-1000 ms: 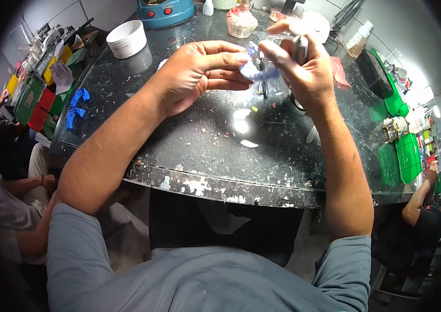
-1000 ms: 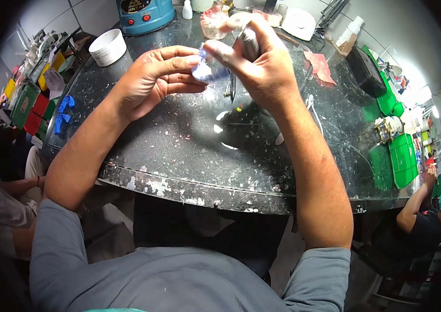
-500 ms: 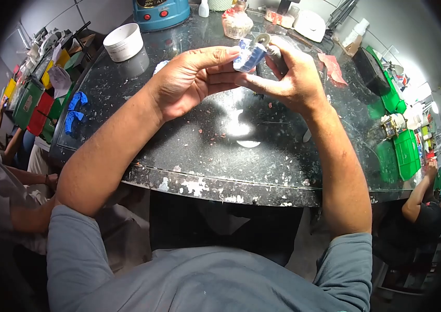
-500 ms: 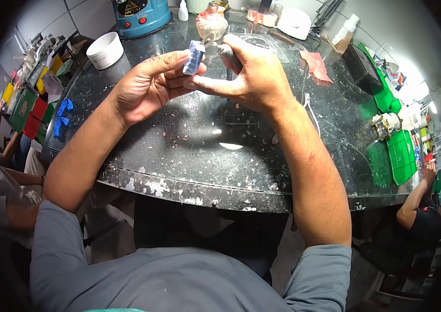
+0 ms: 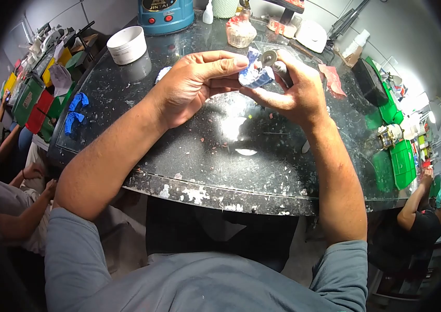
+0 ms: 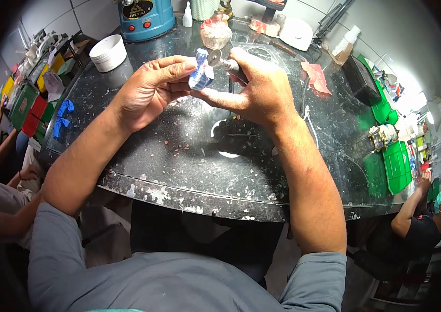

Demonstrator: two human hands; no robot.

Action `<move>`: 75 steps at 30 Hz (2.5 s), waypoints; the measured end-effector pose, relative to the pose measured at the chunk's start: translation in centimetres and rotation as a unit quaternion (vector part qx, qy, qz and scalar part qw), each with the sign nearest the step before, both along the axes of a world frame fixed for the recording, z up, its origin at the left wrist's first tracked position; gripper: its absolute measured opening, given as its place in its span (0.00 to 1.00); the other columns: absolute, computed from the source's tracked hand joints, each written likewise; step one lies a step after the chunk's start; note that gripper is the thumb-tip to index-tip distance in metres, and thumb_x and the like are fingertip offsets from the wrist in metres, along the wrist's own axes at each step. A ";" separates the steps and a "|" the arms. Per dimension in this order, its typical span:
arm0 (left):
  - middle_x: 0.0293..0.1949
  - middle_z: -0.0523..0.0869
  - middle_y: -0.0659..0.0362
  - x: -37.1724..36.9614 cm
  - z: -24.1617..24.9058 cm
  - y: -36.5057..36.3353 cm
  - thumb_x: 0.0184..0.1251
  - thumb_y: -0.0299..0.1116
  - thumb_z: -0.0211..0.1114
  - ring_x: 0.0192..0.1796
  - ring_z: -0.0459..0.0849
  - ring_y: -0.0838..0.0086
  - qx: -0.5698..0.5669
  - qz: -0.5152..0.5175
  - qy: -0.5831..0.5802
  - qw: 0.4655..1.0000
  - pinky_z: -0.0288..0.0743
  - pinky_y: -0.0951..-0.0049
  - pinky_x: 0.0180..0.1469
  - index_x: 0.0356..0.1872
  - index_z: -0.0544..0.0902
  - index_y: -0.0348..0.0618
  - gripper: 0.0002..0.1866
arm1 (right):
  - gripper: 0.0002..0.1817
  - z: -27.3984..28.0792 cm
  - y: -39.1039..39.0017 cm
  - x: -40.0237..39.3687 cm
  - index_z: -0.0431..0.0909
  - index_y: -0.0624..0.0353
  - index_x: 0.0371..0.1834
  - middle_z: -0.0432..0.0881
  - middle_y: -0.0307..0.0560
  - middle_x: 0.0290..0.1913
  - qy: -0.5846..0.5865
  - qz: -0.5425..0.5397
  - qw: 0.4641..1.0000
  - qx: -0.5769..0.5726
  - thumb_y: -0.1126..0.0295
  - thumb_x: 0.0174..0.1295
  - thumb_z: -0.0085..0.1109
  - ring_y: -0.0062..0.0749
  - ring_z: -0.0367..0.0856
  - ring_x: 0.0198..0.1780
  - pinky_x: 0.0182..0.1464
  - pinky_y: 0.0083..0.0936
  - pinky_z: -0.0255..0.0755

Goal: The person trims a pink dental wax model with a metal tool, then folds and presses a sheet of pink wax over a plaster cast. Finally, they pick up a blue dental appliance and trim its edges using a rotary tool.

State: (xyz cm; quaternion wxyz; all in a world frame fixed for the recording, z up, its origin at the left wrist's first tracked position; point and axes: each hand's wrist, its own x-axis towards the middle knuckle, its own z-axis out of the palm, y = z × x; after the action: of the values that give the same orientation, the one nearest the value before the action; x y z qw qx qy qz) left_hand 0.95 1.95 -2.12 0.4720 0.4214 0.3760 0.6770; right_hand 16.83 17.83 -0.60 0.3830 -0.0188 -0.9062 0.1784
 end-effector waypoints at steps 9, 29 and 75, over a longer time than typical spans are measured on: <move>0.43 0.89 0.57 0.1 0.2 -0.1 0.72 0.35 0.61 0.48 0.87 0.74 0.008 0.008 0.023 1.000 0.76 0.70 0.60 0.47 0.85 0.40 0.12 | 0.27 -0.2 0.2 0.0 0.78 0.59 0.31 0.78 0.41 0.22 -0.001 0.013 1.000 0.010 0.50 0.40 0.81 0.26 0.77 0.23 0.28 0.24 0.74; 0.45 0.88 0.56 0.2 0.3 -0.1 0.71 0.35 0.63 0.48 0.86 0.74 0.020 0.016 0.031 0.999 0.77 0.72 0.60 0.49 0.86 0.39 0.13 | 0.28 0.0 0.1 0.0 0.82 0.56 0.41 0.84 0.43 0.28 -0.001 0.038 0.999 0.001 0.52 0.40 0.81 0.29 0.84 0.27 0.32 0.25 0.78; 0.38 0.88 0.66 0.4 0.5 -0.5 0.70 0.39 0.64 0.43 0.81 0.82 0.025 0.039 0.083 0.995 0.70 0.76 0.54 0.46 0.87 0.46 0.11 | 0.25 -0.1 0.0 0.1 0.72 0.57 0.24 0.73 0.42 0.18 -0.041 0.018 0.999 -0.018 0.50 0.42 0.77 0.30 0.72 0.19 0.25 0.27 0.69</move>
State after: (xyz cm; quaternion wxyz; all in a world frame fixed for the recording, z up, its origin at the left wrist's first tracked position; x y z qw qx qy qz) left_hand 1.32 1.46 -1.61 0.4018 0.4728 0.4133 0.6665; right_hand 16.97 17.79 -0.74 0.3422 -0.0167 -0.9178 0.2008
